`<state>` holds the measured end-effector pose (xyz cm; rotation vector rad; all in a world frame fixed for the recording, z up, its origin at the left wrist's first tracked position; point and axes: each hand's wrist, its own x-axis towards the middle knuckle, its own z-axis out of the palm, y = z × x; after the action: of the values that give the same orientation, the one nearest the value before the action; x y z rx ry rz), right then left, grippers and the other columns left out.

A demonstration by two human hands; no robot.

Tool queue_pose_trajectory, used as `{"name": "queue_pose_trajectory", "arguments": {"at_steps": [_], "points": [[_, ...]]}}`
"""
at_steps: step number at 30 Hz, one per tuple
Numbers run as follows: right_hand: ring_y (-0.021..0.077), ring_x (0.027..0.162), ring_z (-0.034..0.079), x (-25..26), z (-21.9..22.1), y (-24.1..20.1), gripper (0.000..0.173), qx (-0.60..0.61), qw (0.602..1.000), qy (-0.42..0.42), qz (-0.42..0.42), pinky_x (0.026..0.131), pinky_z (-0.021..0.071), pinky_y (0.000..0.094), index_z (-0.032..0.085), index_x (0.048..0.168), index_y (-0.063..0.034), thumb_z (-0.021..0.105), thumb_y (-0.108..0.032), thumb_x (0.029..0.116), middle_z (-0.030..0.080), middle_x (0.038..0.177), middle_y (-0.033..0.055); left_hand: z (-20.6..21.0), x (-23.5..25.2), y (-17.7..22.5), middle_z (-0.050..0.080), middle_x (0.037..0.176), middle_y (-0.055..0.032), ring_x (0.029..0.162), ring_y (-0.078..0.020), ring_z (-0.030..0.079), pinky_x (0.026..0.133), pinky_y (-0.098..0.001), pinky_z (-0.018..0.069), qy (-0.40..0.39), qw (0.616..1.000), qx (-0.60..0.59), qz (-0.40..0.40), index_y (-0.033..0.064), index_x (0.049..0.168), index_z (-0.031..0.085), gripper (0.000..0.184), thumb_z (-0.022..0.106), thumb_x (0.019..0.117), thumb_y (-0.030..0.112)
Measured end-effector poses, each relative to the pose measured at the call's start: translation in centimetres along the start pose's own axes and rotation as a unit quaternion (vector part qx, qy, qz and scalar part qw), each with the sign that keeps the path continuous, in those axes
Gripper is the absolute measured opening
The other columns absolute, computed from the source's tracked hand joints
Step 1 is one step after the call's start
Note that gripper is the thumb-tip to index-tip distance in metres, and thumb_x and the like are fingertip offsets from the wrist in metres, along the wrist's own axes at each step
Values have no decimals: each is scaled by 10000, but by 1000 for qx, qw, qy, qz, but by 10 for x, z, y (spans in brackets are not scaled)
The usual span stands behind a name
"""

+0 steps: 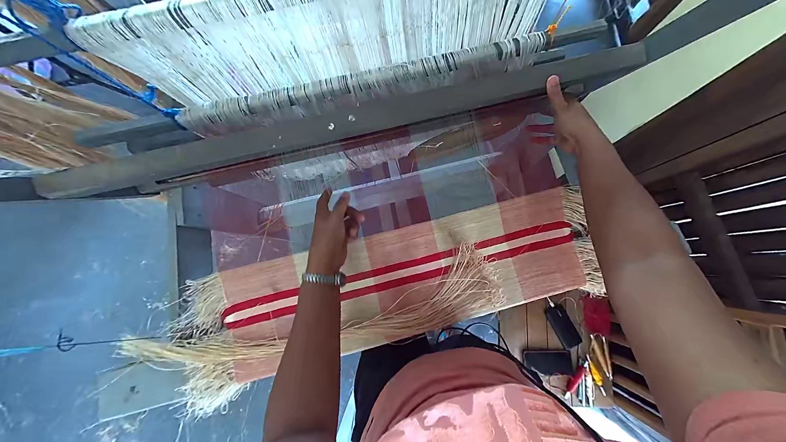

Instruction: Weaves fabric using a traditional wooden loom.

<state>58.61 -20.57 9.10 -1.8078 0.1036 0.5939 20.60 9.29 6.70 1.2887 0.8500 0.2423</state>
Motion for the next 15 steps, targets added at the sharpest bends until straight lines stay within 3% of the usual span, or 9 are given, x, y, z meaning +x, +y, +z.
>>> {"name": "queue_pose_trajectory", "arguments": {"at_steps": [1,2,5,7,9,10,15], "points": [[359,1232,631,1,0,1,893,0,1000,-5,3,923,589,517,276,1603,-199,434,-784,947,483,1522,185,-6,-11,-7,654,783,-53,490,-85,527,452,-224,450,23,998,49,37,168,1580,271,564,487,1091,346],[332,1226,632,2,0,1,891,-13,1000,-7,3,935,578,497,339,1576,-166,414,-792,947,528,1476,173,-18,-21,-14,686,825,-69,528,-104,581,485,-256,500,48,989,108,85,132,1574,318,547,499,1087,302],[274,1233,615,2,-3,3,897,-82,997,9,-12,996,511,484,531,1452,-98,357,-817,944,613,1388,132,-82,-38,-29,699,1145,-163,874,-231,687,734,-430,574,142,927,279,205,53,1474,484,451,476,1060,231],[223,1110,648,5,-5,5,887,-90,996,8,-7,924,528,435,577,1391,-97,363,-828,935,651,1296,98,-126,-48,-27,618,1335,-229,1090,-318,666,887,-498,557,210,899,330,198,19,1454,496,440,469,1062,217],[146,938,656,7,-10,6,859,-71,997,-20,-9,800,545,340,587,1359,-119,354,-829,935,665,1195,40,-158,-57,-24,556,1404,-269,1155,-367,631,936,-523,528,263,887,342,165,-12,1445,494,442,472,1055,194],[131,921,657,8,-13,7,844,-64,997,-39,-20,794,549,328,579,1368,-129,339,-820,946,665,1207,27,-170,-62,-21,541,1413,-283,1186,-387,613,964,-537,514,279,884,346,145,-22,1449,484,442,467,1057,181],[177,1163,656,16,-9,13,826,-14,991,-127,-43,967,566,377,470,1476,-176,235,-793,980,572,1426,25,-215,-83,-23,552,1406,-288,1287,-421,556,1042,-586,467,308,878,355,95,-17,1440,506,421,474,1053,146]]}}
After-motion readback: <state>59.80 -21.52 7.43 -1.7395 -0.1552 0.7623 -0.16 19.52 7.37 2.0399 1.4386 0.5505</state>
